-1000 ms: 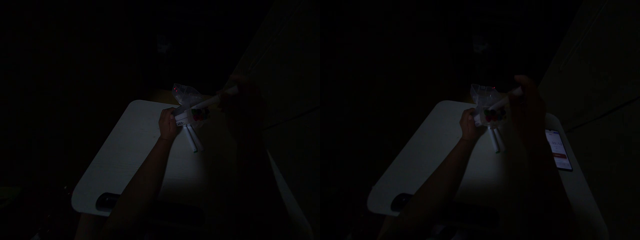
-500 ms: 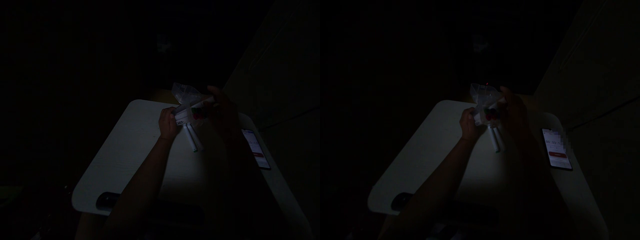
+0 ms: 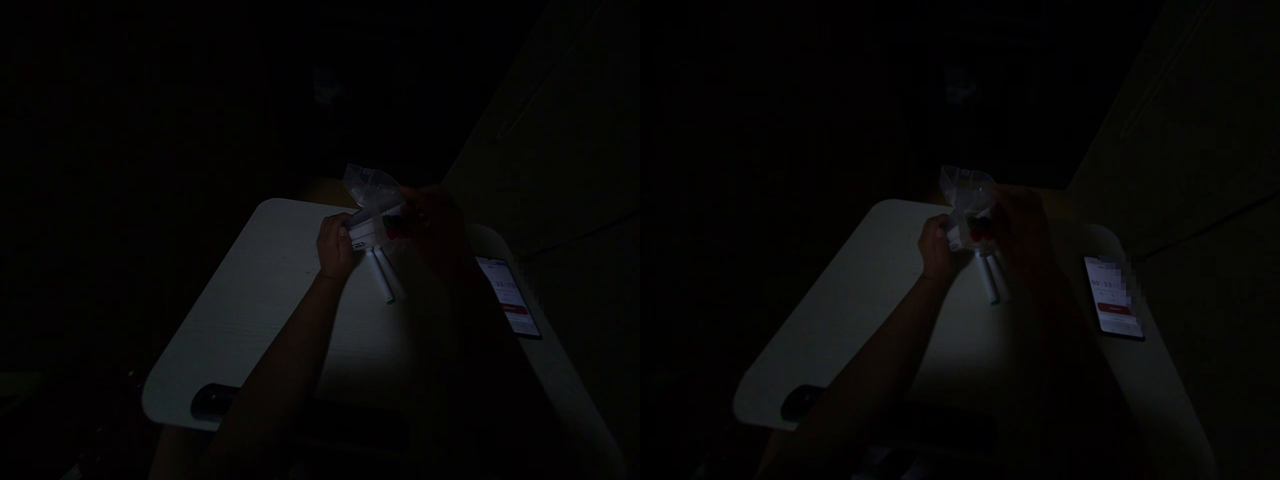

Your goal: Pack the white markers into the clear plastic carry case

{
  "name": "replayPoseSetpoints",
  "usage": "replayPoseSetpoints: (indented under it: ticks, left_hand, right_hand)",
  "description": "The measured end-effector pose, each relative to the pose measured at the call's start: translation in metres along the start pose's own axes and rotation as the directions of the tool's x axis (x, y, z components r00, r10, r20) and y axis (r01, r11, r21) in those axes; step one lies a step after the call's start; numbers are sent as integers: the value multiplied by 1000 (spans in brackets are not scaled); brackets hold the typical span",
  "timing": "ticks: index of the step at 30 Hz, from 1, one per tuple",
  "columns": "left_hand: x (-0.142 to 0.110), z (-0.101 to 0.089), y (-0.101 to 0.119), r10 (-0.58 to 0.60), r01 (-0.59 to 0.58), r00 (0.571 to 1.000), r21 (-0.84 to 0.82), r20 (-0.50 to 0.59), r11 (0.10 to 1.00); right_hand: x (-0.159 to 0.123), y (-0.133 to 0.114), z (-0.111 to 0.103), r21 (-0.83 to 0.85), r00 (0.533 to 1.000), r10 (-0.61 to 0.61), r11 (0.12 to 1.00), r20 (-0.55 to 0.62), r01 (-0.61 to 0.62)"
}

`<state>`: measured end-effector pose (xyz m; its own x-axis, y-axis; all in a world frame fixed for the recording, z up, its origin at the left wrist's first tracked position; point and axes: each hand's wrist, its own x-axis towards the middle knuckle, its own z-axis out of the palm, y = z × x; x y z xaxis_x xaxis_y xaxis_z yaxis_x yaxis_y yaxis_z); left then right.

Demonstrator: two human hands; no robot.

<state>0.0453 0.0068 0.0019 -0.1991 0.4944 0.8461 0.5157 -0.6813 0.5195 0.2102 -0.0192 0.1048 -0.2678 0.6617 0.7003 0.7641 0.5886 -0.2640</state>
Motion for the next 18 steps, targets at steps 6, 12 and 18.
replayPoseSetpoints:
  ticks: [6, 12, 18]
  left_hand:
    - [-1, 1, -1, 8, -8, 1000, 1, -10, 1000]
    - [-1, 1, -2, -12, 12, 1000, 15, -21, 1000]
    - [-1, 1, -2, 6, -6, 1000, -2, -26, 1000]
  right_hand:
    - [-2, 3, 2, 100, 994, 45, 994, -97, -35]
    - [-2, 1, -4, 157, 961, 249, 960, -118, -230]
    - [-2, 25, 2, -4, 916, 368, 928, 160, -372]
